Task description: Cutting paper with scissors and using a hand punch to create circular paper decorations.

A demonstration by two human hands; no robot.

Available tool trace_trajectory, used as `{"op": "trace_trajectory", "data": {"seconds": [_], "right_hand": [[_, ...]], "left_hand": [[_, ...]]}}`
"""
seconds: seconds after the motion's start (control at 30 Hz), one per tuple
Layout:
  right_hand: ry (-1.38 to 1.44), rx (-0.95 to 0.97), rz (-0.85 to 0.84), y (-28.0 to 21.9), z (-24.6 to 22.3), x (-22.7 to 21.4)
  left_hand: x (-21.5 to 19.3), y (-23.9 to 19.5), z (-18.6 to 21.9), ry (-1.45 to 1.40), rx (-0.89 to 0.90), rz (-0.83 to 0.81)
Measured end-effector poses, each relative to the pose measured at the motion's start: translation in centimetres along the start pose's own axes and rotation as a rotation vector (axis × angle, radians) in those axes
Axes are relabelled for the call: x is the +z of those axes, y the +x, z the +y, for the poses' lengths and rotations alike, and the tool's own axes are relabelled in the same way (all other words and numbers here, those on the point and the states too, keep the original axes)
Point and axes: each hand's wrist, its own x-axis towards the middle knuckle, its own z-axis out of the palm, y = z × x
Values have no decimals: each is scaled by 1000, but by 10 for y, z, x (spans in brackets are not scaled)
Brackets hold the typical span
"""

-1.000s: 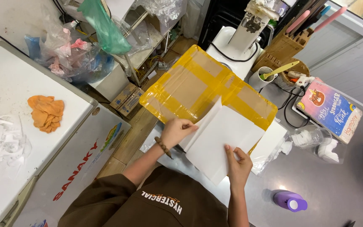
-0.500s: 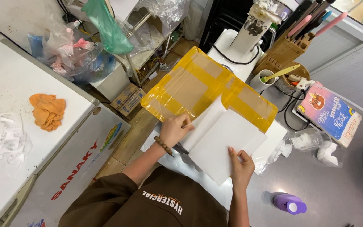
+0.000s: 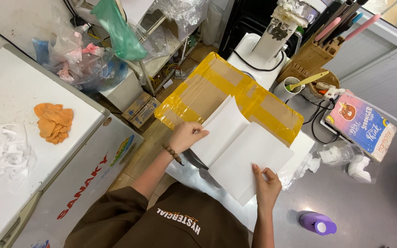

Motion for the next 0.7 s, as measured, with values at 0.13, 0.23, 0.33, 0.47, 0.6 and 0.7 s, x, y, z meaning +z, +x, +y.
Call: {"op": "trace_trajectory", "data": {"seconds": [0.13,0.23,0.33,0.47,0.6,0.7], "right_hand": [[59,6,-22,4,23,-3],[134,125,-73,8,50,-5],[173,-7,-100,2,27,-5],[196,-125,-144,-9,-17,1],[260,46,-90,-11,-2,8],[253,-41,-171,-18,23,9]], "left_hand": [[-5,-1,9,16,-138,-35],[3,-1,-1,39,-171,-55],[13,-1,-25,-185,-152,-88],[23,-9,-68,-682,-64,1],[28,-38,-48,-968,-380,22],[81,-70,-65,-788,-355,221]]}}
